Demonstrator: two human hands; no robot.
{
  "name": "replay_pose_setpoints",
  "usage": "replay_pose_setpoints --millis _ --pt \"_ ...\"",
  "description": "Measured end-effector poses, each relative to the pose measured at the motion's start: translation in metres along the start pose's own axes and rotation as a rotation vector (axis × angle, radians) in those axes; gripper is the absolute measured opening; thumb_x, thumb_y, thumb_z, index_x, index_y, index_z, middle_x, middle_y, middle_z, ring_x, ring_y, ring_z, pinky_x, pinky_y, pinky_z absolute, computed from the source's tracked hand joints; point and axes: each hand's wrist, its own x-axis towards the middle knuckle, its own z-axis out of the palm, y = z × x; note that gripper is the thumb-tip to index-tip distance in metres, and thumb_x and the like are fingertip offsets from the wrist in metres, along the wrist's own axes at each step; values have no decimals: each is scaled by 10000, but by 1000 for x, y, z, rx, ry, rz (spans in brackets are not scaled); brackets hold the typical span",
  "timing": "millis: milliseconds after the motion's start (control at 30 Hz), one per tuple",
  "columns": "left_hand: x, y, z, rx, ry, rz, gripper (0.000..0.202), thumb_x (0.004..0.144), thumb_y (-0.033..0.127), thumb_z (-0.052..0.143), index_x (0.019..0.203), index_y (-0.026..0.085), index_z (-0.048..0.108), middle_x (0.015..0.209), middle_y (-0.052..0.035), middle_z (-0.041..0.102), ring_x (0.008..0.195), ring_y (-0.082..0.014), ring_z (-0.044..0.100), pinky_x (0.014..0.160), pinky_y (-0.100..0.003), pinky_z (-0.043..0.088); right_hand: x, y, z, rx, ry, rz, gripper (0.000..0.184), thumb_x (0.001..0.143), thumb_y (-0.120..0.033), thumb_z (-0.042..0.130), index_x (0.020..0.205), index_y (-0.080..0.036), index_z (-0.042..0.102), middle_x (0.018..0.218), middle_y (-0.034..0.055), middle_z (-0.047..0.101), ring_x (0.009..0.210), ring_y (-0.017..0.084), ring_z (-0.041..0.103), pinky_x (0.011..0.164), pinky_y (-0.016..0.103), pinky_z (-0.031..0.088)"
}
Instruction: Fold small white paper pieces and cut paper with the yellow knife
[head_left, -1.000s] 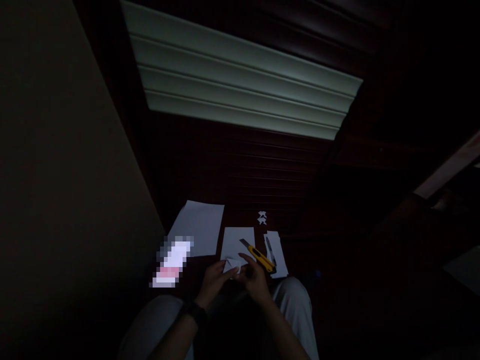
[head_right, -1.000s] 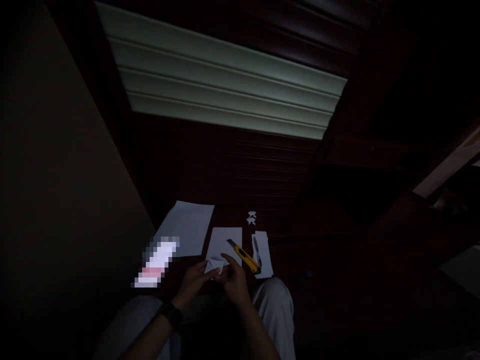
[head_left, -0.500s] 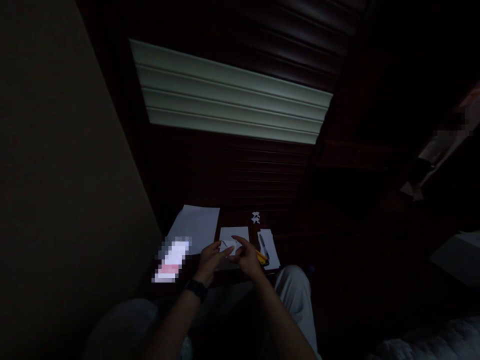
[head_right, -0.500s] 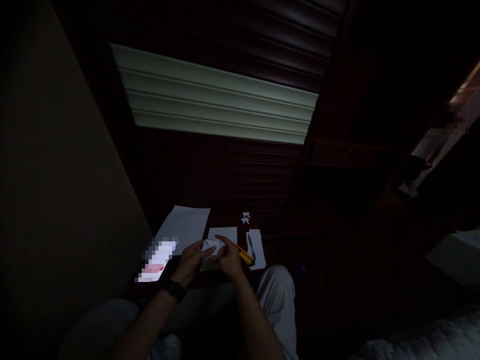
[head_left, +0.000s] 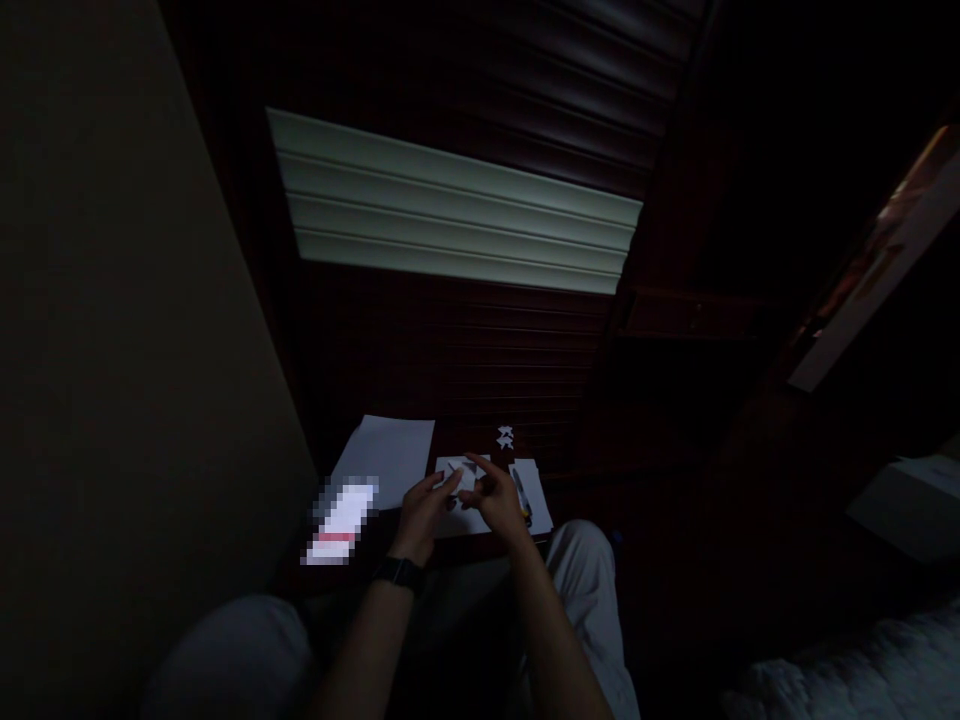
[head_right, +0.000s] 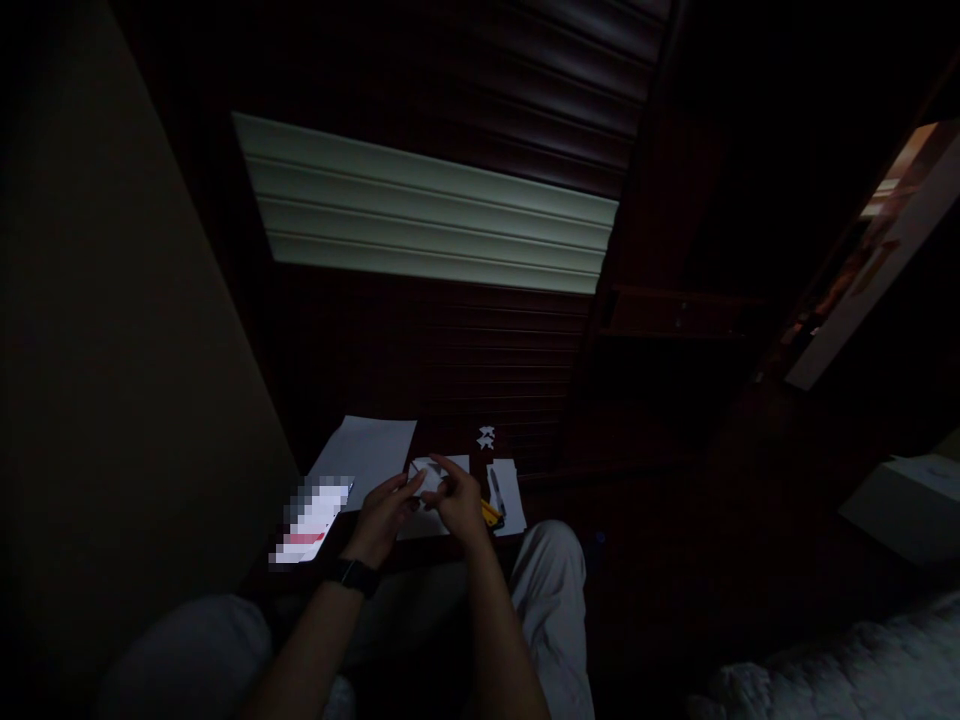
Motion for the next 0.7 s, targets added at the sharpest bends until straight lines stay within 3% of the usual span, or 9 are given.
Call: replay_pose_setpoints --millis 100,267,367,433,533,700 --pt "1 -9 1 -6 135 74 428 523 401 791 809 110 661 698 -25 637 594 -119 566 542 -217 404 -6 -5 4 24 18 -20 501 661 -207 634 1159 -251 595 617 -57 603 536 124 572 542 240 487" --pt "-5 -7 10 -2 268 159 514 488 410 800 870 93 666 673 -22 636 589 -129 559 547 -231 404 -18 -11 13 97 139 -32 344 699 -288 633 1029 -202 678 927 39 694 691 181 633 634 296 527" --pt "-15 -1 13 -28 234 223 522 535 410 781 931 95 649 690 -32 643 624 -136 576 583 -240 427 -24 -19 13 78 179 -53 306 718 -288 626 1003 -197 690 985 52 692 824 210 635 742 324 515" --pt "-21 3 12 -27 150 228 495 577 414 758 942 97 650 710 -48 653 650 -141 589 614 -249 443 -27 -25 9 14 177 -69 300 712 -284 641 995 -200 694 969 45 695 876 216 620 798 331 490" --pt "-28 6 8 -25 89 221 491 600 401 749 983 113 644 777 -72 673 705 -157 610 652 -263 457 -32 -32 2 -58 120 -44 377 687 -298 677 1051 -202 668 822 22 696 758 195 620 737 327 495" --pt "-33 6 1 25 72 225 503 648 381 722 1061 116 613 803 -95 689 739 -178 622 664 -277 459 -36 -27 -7 -34 54 -17 347 690 -287 679 1026 -203 680 940 49 691 890 225 610 817 353 466"
